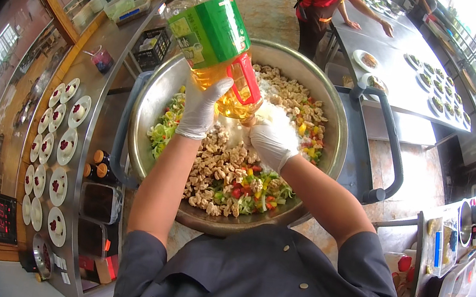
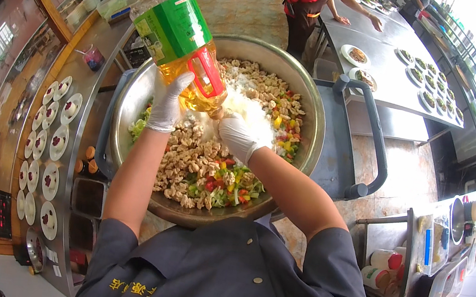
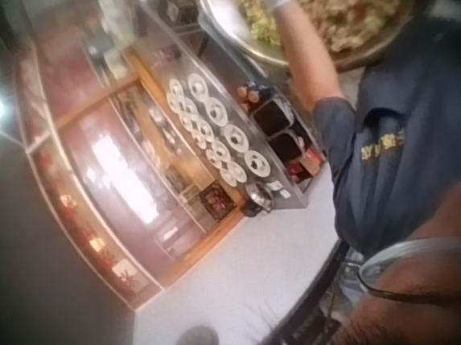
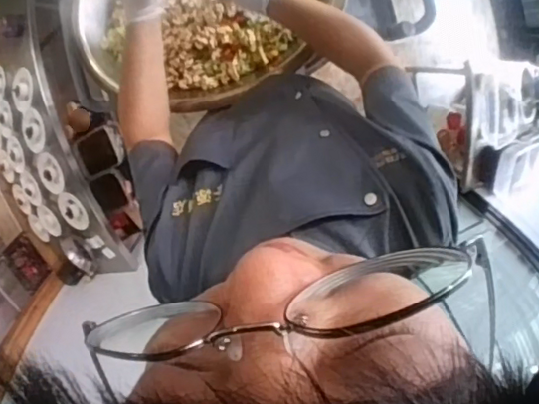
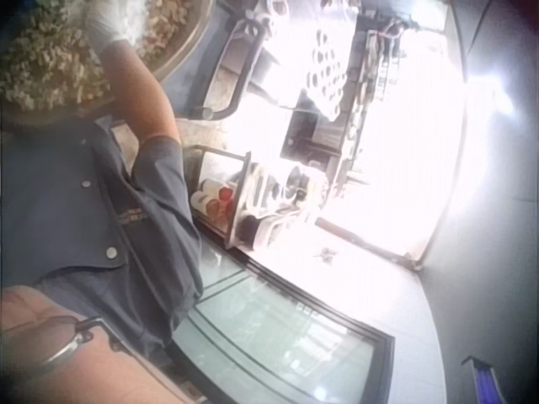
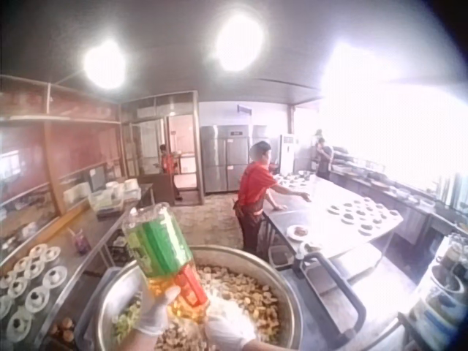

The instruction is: The person adds various seasonings and oil from bottles and containers into a large bowl filled with chopped vegetables and meat, then thoroughly mixes the ingredients together by hand.

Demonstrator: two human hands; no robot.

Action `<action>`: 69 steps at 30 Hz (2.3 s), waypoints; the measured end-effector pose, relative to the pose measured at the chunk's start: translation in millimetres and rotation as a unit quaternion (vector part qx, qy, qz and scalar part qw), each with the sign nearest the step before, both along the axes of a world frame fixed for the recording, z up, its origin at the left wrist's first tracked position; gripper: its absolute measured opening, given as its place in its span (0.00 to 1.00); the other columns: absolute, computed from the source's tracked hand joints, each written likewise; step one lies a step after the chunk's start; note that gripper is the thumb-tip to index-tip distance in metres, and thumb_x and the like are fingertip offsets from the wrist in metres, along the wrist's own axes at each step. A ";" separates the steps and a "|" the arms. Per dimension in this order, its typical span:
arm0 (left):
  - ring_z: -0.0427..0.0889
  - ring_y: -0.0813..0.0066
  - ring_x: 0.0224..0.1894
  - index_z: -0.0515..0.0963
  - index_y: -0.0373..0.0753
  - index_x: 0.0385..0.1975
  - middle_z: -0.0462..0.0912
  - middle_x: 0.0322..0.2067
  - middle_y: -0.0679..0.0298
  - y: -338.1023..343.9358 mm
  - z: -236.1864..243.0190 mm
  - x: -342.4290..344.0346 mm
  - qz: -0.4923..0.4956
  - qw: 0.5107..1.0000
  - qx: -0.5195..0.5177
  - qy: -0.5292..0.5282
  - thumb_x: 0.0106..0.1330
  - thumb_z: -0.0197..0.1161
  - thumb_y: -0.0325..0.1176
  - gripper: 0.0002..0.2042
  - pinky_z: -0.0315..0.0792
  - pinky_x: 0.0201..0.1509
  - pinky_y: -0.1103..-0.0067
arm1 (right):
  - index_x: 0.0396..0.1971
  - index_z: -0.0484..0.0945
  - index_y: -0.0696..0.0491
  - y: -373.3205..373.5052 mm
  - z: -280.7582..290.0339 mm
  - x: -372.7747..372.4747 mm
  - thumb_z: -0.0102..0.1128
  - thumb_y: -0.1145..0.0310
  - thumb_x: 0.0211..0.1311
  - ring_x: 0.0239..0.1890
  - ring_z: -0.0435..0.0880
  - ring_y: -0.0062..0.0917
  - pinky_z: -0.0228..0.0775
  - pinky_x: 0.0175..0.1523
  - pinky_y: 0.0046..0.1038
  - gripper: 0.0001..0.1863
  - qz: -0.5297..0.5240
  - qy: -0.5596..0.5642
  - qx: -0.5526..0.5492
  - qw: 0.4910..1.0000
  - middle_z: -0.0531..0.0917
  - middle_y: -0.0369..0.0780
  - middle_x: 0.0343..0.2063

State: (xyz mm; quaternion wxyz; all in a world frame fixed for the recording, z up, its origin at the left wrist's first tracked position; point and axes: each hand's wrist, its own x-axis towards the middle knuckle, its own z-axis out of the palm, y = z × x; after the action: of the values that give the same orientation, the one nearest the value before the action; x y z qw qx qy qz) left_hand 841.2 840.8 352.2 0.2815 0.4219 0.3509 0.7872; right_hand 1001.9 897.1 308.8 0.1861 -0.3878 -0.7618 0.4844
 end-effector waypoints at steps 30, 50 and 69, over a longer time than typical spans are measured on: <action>0.77 0.72 0.52 0.67 0.38 0.56 0.77 0.50 0.61 -4.0 38.6 -43.6 0.027 0.985 0.019 0.172 0.48 0.74 0.31 0.33 0.73 0.56 0.75 | 0.67 0.54 0.56 52.6 119.3 -44.0 0.67 0.73 0.51 0.63 0.69 0.31 0.63 0.65 0.32 0.43 0.292 0.282 -0.040 0.913 0.72 0.45 0.58; 0.76 0.70 0.55 0.63 0.37 0.60 0.75 0.53 0.61 -7.2 54.6 -59.3 -0.036 0.992 -0.011 0.124 0.43 0.79 0.31 0.41 0.72 0.60 0.73 | 0.67 0.56 0.53 73.5 123.5 -76.7 0.76 0.77 0.44 0.60 0.69 0.24 0.59 0.67 0.29 0.50 0.326 0.339 -0.053 0.881 0.73 0.38 0.57; 0.78 0.74 0.51 0.69 0.36 0.55 0.78 0.51 0.62 54.8 29.4 17.4 -0.130 0.986 -0.066 0.082 0.47 0.75 0.20 0.33 0.74 0.58 0.76 | 0.58 0.68 0.56 80.6 110.2 41.8 0.72 0.81 0.48 0.48 0.80 0.20 0.77 0.51 0.25 0.35 0.116 0.269 0.008 0.956 0.81 0.37 0.47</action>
State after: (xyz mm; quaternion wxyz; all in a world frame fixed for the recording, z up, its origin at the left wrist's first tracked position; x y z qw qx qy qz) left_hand 858.6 895.5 381.6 0.3793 0.5078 0.3662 0.6813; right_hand 1043.6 977.6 419.1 0.3296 -0.1503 -0.7271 0.5832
